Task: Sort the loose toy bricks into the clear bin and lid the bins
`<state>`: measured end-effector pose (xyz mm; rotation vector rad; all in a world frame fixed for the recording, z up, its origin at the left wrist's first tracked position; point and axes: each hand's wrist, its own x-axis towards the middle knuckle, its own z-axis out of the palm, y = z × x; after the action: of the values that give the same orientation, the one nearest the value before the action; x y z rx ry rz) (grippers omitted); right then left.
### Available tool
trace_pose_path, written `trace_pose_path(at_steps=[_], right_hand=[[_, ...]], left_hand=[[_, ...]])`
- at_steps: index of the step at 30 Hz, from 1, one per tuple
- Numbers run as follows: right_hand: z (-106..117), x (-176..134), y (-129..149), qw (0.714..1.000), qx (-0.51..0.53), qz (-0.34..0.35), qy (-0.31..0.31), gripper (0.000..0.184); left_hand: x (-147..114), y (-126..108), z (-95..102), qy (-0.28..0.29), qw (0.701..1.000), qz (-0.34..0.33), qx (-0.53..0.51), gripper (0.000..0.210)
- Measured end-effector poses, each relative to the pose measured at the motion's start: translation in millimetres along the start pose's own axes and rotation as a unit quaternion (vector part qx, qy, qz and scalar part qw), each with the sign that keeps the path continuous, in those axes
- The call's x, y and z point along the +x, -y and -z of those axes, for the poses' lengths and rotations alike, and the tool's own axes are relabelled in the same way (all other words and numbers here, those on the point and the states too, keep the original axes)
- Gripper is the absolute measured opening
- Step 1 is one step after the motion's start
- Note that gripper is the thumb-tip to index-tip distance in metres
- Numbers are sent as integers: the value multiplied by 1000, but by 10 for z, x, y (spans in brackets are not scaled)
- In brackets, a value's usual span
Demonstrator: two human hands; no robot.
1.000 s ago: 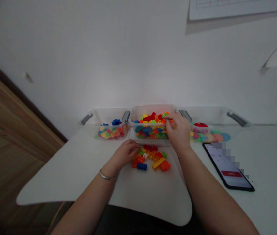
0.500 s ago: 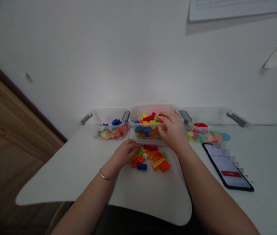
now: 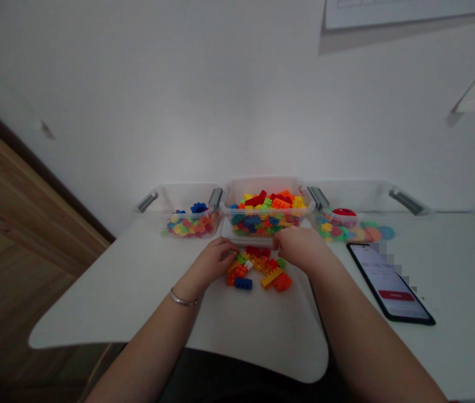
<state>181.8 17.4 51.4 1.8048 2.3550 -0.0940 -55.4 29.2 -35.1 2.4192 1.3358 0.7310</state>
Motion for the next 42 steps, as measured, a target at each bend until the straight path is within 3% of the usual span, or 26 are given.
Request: trace_pose_path(at_steps=[10,23,28,30,32,35,39,41,42], right_hand=[[-292,215,-95,998,18,34,59,30],[-440,320,-143,998,35,54,-12,25],[-260,220,-157,998,19,47,-26,28],[-101,102,-226,997,27,43,-57,29],[55,-40,-323,984,83,80,-136,27],[189,-193,-461,933,166,68,-312,27],[114,-111,-541,844,188,-32,-502,28],[16,22,-544,815,188,-71,-543,25],[-32,88,-541,815,182,-82,-545,23]], left_hand=[[-1,-9,4,-1,1000,-1,2,22],[-7,7,-2,-3,1000,-9,-2,22],[-2,-3,3,-1,1000,-10,2,23],[-1,0,3,-1,1000,-10,-1,23],[-1,4,1,-1,1000,-11,-1,23],[-4,7,-2,-2,1000,-9,1,23],[-4,-4,4,0,1000,2,2,22],[-3,-14,12,2,1000,-1,2,22],[-2,-21,17,3,1000,-3,3,22]])
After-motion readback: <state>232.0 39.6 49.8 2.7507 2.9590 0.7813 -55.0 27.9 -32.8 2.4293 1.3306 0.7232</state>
